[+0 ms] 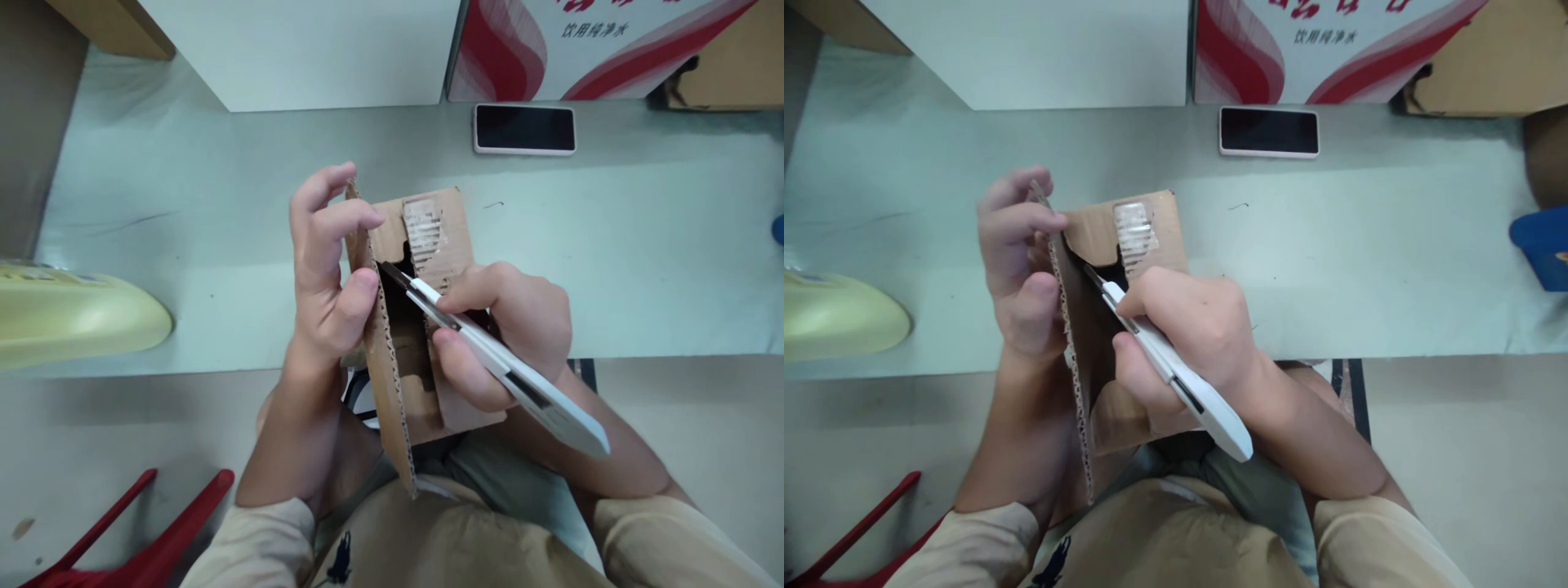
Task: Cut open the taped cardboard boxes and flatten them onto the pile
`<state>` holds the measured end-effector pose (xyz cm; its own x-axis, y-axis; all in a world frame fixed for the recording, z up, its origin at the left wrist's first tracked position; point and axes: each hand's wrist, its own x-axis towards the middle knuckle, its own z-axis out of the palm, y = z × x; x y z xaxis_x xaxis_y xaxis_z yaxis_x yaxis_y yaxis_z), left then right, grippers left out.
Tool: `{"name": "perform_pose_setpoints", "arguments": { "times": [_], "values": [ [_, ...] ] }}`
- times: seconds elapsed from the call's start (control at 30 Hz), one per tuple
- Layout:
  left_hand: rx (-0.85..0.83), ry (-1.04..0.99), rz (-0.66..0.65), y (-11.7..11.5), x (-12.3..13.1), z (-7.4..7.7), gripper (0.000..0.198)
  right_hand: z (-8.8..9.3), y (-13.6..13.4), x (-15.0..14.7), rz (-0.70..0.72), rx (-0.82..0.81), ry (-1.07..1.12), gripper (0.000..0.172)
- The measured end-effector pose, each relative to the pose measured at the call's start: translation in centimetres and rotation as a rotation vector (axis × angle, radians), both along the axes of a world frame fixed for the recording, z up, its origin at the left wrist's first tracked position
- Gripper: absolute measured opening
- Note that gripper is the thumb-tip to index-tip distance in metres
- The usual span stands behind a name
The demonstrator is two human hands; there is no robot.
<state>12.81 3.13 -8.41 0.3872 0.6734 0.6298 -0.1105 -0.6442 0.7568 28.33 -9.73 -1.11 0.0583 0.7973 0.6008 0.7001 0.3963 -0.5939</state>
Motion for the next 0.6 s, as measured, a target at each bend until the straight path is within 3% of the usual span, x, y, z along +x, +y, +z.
{"name": "perform_pose_setpoints", "arguments": {
  "times": [0.2,0.37,0.47,0.6],
  "values": [
    [0.048,-0.068,-0.015,0.0,-0.3,0.2,0.047,0.0,0.1,-0.2,0.008,0.001,0.059,0.019],
    [-0.157,-0.044,0.064,-1.1,-0.1,1.4,0.053,-0.4,0.3,-0.5,-0.064,0.042,0.158,0.022],
    [-0.203,-0.047,0.085,-1.4,0.1,1.6,0.053,-0.5,0.5,-0.5,-0.07,0.064,0.079,0.02],
    [-0.12,-0.1,0.0,-1.4,-0.1,1.5,0.038,-0.4,0.5,-0.6,-0.132,-0.018,-0.022,0.007]
  ]
}}
